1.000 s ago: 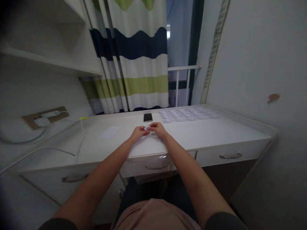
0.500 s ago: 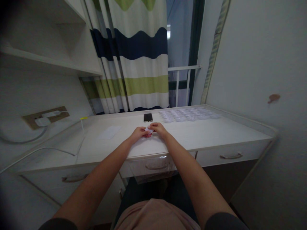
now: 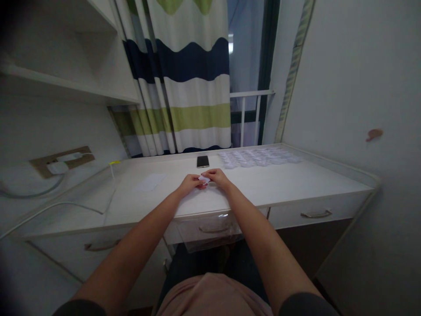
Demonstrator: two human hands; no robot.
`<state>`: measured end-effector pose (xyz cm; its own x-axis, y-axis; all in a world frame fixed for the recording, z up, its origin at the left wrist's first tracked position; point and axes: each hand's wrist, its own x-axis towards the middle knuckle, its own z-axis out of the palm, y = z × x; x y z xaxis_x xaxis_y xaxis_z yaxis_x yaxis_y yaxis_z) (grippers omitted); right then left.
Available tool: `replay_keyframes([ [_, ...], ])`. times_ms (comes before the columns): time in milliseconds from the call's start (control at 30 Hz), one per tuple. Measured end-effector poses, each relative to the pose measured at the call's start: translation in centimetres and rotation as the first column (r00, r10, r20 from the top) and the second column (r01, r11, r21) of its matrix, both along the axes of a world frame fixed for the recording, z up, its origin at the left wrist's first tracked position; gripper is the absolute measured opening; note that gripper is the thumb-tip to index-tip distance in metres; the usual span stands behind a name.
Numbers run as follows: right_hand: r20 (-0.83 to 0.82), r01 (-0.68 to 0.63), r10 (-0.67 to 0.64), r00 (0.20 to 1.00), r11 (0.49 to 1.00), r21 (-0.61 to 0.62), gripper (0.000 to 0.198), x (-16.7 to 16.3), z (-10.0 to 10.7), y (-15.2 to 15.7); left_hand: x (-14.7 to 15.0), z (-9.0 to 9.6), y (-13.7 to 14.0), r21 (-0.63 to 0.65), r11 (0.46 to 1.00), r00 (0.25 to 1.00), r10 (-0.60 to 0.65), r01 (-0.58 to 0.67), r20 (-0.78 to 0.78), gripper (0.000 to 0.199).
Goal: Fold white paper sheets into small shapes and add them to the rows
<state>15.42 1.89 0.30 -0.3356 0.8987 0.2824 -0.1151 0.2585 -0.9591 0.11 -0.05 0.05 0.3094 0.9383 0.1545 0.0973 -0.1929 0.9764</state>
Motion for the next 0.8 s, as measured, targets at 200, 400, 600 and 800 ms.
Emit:
replay_keyframes([
  [200,-0.015,0.01,-0.01,1.0,1.0,0.008,0.027,-0.02,0.03,0.03,-0.03,0.01,0.07,-0.028,1.0,0.999,-0.013,0.014,0.029,0.022],
  [400,0.018,0.052,-0.052,0.998,0.998,0.021,0.027,-0.01,0.12,0.2,0.03,0.13,0.15,-0.021,0.997,0.993,0.072,-0.07,0.093,0.019],
  [600,0.053,0.057,-0.061,0.997,0.996,0.07,0.029,0.11,0.03,0.53,0.28,0.16,0.23,-0.035,0.993,0.983,0.118,-0.114,0.14,0.021],
  [800,0.111,0.076,-0.089,0.99,0.99,0.116,0.028,0.17,-0.4,0.81,0.36,0.12,0.23,-0.045,0.991,0.986,0.128,-0.123,0.107,0.02],
])
